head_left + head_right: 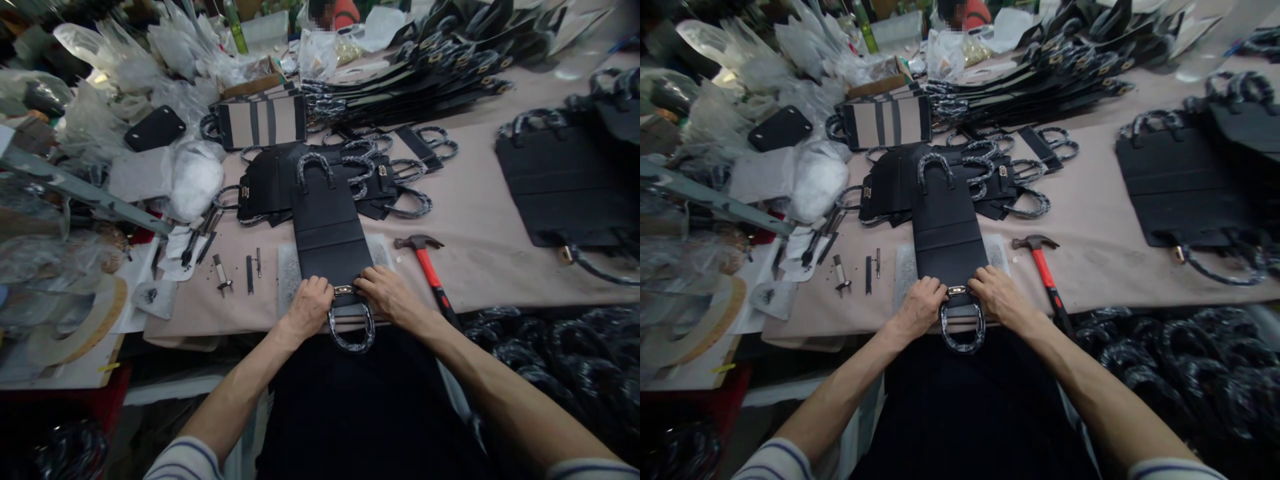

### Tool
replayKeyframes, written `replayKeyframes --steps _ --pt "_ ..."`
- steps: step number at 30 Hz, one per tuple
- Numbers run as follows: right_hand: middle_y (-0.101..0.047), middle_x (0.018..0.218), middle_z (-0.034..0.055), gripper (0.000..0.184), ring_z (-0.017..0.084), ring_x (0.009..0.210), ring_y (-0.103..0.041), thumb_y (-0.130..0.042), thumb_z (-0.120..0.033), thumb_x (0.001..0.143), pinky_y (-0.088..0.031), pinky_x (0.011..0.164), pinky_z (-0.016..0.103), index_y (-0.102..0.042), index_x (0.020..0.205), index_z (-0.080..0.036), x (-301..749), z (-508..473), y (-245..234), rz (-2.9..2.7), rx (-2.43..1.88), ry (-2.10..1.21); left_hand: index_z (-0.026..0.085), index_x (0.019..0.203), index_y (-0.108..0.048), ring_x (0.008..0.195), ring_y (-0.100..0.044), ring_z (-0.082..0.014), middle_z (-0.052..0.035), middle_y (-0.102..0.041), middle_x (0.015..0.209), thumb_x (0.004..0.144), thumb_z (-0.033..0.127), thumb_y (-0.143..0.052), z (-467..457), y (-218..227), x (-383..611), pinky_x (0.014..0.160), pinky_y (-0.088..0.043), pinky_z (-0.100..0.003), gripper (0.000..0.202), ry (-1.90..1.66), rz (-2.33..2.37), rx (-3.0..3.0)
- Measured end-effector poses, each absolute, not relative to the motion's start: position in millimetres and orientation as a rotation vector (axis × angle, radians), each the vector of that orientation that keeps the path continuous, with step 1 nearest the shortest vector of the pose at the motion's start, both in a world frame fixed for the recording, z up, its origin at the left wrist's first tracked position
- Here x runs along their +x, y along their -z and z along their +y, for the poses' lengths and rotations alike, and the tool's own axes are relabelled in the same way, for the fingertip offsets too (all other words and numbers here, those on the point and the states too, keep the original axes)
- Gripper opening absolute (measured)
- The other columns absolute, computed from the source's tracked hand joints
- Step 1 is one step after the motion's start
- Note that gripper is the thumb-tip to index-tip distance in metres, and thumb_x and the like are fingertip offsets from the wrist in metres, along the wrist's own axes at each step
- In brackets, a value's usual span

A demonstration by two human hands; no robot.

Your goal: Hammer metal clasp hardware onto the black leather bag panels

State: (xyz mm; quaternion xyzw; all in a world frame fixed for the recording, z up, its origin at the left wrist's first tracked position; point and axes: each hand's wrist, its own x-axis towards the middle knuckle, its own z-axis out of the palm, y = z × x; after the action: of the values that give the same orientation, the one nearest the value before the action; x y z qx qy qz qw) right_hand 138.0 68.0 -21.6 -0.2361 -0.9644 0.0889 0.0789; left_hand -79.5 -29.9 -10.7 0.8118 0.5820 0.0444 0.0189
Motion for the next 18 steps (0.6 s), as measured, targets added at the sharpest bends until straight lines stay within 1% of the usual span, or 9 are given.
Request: replayKeyframes --steps 2,4,6,9,12,16,18 --pt "-0.06 0.095 0.0099 0.019 0.022 0.083 -0.05 -0.048 -0.017 0.1 -0.039 0.075 0.035 -0.066 0.105 -0.017 137 71 19 -2.961 -0.616 -0.217 0.014 0.094 -0.063 0.086 -0.056 -0.0274 -0.0113 -0.061 0.092 0.097 0.011 -0.048 -33 13 -82 0.074 -0.051 -0.041 0.016 -0.139 1.773 2.557" --pt "-0.059 0.096 0.0095 0.02 0.022 0.082 -0.049 -0.047 -0.012 0.098 -0.038 0.074 0.035 -0.063 0.109 -0.017 137 72 16 -3.022 -0.548 -0.136 0.013 0.098 -0.064 0.087 -0.058 -0.0273 -0.0119 -0.063 0.093 0.094 0.006 -0.048 -38 16 -86 0.075 -0.054 -0.041 0.018 -0.215 1.759 2.543" --pt "-0.059 0.096 0.0094 0.023 0.023 0.081 -0.049 -0.047 -0.009 0.096 -0.038 0.073 0.035 -0.062 0.113 -0.017 138 71 12 -3.066 -0.472 -0.039 0.013 0.103 -0.065 0.09 -0.06 -0.0261 -0.0122 -0.066 0.096 0.093 0.004 -0.046 -42 23 -92 0.079 -0.057 -0.04 0.023 -0.388 1.735 2.495" --pt "-0.06 0.097 0.0102 0.025 0.024 0.083 -0.05 -0.049 -0.007 0.094 -0.038 0.071 0.036 -0.061 0.114 -0.017 137 68 7 -3.106 -0.358 0.083 0.014 0.11 -0.067 0.097 -0.065 -0.0218 -0.0112 -0.071 0.103 0.093 0.002 -0.04 -49 35 -103 0.088 -0.06 -0.039 0.034 -0.723 1.661 2.408" --pt "-0.06 0.1 0.0109 0.027 0.025 0.085 -0.051 -0.052 -0.007 0.092 -0.037 0.07 0.036 -0.061 0.115 -0.016 136 64 4 -3.109 -0.372 0.136 0.016 0.109 -0.07 0.105 -0.069 -0.0189 -0.0106 -0.074 0.106 0.092 0.001 -0.037 -53 48 -112 0.095 -0.061 -0.038 0.04 -0.955 1.581 2.356" --pt "-0.06 0.1 0.0107 0.021 0.024 0.084 -0.049 -0.053 -0.005 0.09 -0.036 0.071 0.035 -0.062 0.103 -0.018 136 61 7 -3.063 -0.458 0.05 0.018 0.103 -0.073 0.115 -0.07 -0.0179 -0.0097 -0.076 0.112 0.089 0.0 -0.037 -56 56 -118 0.103 -0.061 -0.04 0.042 -1.033 1.471 2.327" --pt "-0.06 0.099 0.01 0.016 0.024 0.084 -0.048 -0.054 -0.007 0.091 -0.036 0.071 0.035 -0.062 0.096 -0.02 139 62 13 -3.025 -0.502 -0.038 0.018 0.1 -0.073 0.117 -0.07 -0.0174 -0.0094 -0.077 0.112 0.088 -0.001 -0.037 -56 57 -120 0.105 -0.06 -0.04 0.042 -1.039 1.453 2.297"
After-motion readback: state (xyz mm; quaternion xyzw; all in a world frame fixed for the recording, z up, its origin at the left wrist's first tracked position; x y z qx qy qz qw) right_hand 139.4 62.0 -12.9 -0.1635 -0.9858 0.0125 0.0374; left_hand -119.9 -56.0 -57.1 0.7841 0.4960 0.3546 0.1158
